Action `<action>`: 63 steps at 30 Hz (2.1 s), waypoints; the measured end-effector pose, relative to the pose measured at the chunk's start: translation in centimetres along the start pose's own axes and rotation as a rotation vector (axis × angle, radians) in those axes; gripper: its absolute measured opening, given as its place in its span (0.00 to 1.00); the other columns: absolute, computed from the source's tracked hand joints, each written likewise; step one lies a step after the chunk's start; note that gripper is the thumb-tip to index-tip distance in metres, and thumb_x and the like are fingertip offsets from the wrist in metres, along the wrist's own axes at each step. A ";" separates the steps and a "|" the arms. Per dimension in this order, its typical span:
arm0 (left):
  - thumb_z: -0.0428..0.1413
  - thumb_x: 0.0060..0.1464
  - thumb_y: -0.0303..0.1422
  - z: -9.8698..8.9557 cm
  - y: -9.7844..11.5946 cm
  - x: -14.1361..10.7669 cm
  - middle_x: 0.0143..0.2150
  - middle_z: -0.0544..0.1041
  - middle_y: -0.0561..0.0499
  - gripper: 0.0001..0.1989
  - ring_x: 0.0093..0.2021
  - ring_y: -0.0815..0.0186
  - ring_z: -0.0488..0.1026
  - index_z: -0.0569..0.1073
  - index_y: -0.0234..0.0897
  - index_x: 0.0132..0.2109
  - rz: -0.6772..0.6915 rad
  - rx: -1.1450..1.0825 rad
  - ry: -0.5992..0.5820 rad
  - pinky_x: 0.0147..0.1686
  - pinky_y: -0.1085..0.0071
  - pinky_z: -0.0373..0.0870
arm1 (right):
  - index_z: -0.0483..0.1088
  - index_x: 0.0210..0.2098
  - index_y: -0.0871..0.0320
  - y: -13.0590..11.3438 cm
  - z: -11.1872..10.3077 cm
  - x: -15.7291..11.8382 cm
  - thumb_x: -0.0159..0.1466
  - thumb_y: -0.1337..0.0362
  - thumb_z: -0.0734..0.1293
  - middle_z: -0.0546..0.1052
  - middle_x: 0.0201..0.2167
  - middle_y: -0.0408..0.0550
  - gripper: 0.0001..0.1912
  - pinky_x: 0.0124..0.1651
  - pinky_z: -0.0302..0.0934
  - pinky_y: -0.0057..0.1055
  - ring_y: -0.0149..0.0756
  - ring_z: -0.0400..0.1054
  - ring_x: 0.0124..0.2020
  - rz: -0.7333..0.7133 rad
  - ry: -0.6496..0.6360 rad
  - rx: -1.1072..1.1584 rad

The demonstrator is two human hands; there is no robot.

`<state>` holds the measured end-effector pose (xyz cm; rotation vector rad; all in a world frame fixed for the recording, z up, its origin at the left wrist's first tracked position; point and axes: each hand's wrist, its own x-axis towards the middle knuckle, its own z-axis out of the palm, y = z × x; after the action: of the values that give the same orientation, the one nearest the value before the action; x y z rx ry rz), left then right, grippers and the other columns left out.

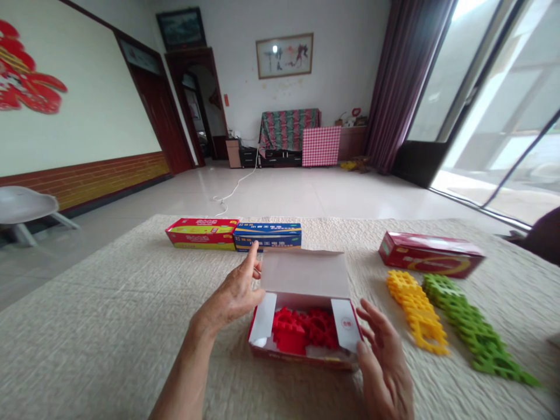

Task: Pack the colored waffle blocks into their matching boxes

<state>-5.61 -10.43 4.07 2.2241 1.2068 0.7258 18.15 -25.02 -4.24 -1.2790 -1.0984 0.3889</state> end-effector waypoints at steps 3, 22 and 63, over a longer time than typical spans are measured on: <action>0.51 0.46 0.23 -0.1 0.3 0.1 0.42 0.71 0.50 0.47 0.38 0.68 0.69 0.37 0.38 0.70 0.040 -0.006 0.019 0.40 0.69 0.67 | 0.55 0.63 0.50 -0.4 0.0 0.1 0.66 0.56 0.60 0.60 0.63 0.55 0.27 0.57 0.58 0.51 0.51 0.60 0.59 0.036 -0.013 0.039; 0.60 0.49 0.38 -2.4 2.4 -1.4 0.50 0.75 0.46 0.13 0.51 0.58 0.71 0.77 0.39 0.42 0.149 -0.476 -0.336 0.55 0.60 0.64 | 0.58 0.62 0.50 -0.9 0.2 0.1 0.66 0.58 0.60 0.69 0.57 0.53 0.24 0.47 0.68 0.39 0.44 0.70 0.51 0.011 0.007 0.049; 0.49 0.61 0.38 6.6 -1.1 -3.3 0.65 0.62 0.44 0.10 0.68 0.56 0.52 0.72 0.39 0.39 0.178 -0.378 0.159 0.65 0.55 0.50 | 0.66 0.56 0.49 -0.2 0.0 0.2 0.68 0.60 0.57 0.60 0.64 0.49 0.18 0.63 0.54 0.50 0.45 0.55 0.64 -0.122 -0.004 -0.121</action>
<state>-3.47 -13.86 -2.15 1.9987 0.8601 1.1195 18.17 -24.96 -3.96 -1.3103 -1.2117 0.2366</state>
